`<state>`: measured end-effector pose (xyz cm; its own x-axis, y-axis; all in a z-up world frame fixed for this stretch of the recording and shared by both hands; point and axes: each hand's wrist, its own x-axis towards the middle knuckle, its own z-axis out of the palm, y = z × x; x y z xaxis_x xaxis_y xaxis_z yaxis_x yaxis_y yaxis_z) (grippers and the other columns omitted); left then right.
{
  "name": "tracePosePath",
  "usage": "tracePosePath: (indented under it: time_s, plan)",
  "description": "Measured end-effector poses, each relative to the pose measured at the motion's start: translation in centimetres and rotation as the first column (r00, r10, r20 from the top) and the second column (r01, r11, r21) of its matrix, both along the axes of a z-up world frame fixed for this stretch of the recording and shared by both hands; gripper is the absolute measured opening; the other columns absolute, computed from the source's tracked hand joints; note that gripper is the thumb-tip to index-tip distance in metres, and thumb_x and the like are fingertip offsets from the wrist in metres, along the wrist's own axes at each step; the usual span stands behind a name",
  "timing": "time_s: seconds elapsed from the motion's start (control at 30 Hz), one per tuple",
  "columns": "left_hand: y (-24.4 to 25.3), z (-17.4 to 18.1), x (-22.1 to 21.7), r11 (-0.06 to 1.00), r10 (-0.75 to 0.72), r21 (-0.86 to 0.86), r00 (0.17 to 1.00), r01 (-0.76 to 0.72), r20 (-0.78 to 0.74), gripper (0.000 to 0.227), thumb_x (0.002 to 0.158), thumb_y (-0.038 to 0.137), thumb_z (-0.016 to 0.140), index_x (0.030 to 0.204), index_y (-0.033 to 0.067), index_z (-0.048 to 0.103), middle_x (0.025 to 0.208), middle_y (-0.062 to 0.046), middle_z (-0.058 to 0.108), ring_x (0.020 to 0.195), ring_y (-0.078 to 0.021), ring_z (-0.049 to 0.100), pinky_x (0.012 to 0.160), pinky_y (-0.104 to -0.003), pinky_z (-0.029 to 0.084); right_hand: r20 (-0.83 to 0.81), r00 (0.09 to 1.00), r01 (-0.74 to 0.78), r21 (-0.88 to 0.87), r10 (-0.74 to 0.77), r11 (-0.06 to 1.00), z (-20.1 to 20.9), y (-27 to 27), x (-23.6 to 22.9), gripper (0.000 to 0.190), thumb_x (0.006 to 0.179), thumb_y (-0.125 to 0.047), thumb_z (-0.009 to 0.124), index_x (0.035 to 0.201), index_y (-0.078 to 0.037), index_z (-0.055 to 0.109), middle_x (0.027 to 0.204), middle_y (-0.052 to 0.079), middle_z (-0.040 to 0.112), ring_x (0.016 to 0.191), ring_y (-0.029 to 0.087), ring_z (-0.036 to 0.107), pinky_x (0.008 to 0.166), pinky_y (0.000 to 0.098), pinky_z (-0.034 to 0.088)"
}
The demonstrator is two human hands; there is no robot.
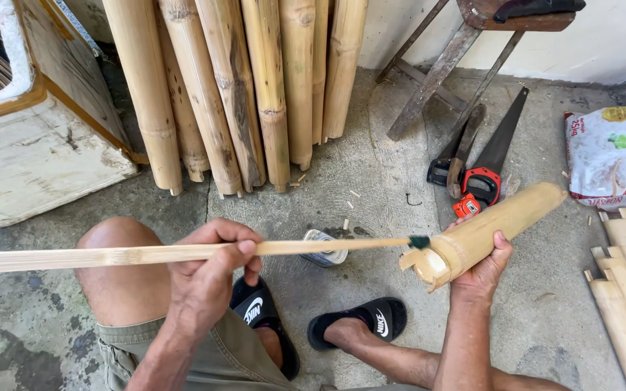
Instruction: Apply adhesive to bamboo segments using a thin applicator stick to prepare them for furniture assembly.
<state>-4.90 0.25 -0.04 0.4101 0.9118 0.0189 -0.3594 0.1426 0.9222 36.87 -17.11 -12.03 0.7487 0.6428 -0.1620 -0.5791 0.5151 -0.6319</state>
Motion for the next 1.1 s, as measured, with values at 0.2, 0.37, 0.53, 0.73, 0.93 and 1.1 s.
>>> tracePosePath:
  time_s: [0.2,0.37,0.53,0.73,0.93,1.1]
  plan:
    - [-0.5,0.0,0.8,0.993,-0.091,0.055,0.98,0.102,-0.178,0.009,0.093,0.002,0.065,0.089,-0.0038,0.071,0.073,-0.01,0.07,0.059,-0.013,0.064,0.05,-0.027,0.056,0.007,1.0,-0.013,0.039,0.013,0.999,-0.4,-0.2,0.1,0.068,0.078,-0.032,0.077,0.133,-0.001,0.054,0.114,0.014,0.064,0.108,0.029,0.062,0.107,0.046,0.053]
    - [-0.6,1.1,-0.8,0.987,0.041,0.158,0.97,-0.003,-0.239,0.011,0.094,0.003,0.061,0.093,-0.0008,0.072,0.072,-0.009,0.071,0.058,-0.0115,0.065,0.05,-0.025,0.057,-0.022,0.999,0.034,-0.011,-0.034,0.999,-1.3,-0.7,1.3,0.07,0.078,-0.032,0.076,0.136,0.001,0.054,0.116,0.015,0.065,0.108,0.031,0.063,0.106,0.0466,0.053]
    - [-2.1,2.1,0.3,0.98,-0.054,0.185,0.988,0.08,-0.145,0.008,0.093,0.002,0.064,0.092,-0.0013,0.071,0.072,-0.008,0.072,0.057,-0.0111,0.066,0.047,-0.026,0.058,-0.017,0.996,0.084,-0.118,-0.087,0.989,-4.1,-1.2,3.7,0.067,0.08,-0.033,0.075,0.138,-0.006,0.053,0.115,0.015,0.065,0.106,0.034,0.064,0.103,0.052,0.055]
    - [-4.0,2.9,3.6,0.835,-0.126,0.508,0.972,0.212,-0.198,0.008,0.095,-0.001,0.062,0.09,0.0016,0.068,0.068,-0.005,0.069,0.05,-0.0086,0.056,0.041,-0.024,0.044,-0.155,0.981,0.087,-0.191,-0.118,0.978,-5.5,-0.9,4.4,0.065,0.084,-0.03,0.074,0.142,-0.01,0.054,0.13,0.009,0.067,0.12,0.031,0.067,0.11,0.0528,0.054]
    - [-5.1,4.4,4.7,0.742,-0.16,0.656,0.987,0.139,-0.028,0.006,0.097,-0.003,0.065,0.103,-0.0037,0.063,0.086,-0.013,0.069,0.069,-0.0185,0.069,0.058,-0.032,0.055,-0.281,0.943,0.065,-0.373,-0.18,0.925,-3.8,-0.2,3.2,0.063,0.083,-0.038,0.068,0.138,-0.009,0.055,0.131,0.013,0.069,0.119,0.033,0.069,0.106,0.0568,0.053]
    - [-4.3,4.6,4.2,0.706,-0.273,0.666,0.96,0.24,-0.057,0.002,0.096,-0.002,0.062,0.097,-0.0005,0.062,0.081,-0.01,0.068,0.066,-0.0189,0.072,0.058,-0.033,0.059,-0.289,0.95,0.024,-0.303,-0.116,0.953,-6.0,-1.2,4.6,0.061,0.09,-0.039,0.065,0.142,-0.01,0.056,0.131,0.012,0.07,0.121,0.03,0.068,0.108,0.0527,0.055]
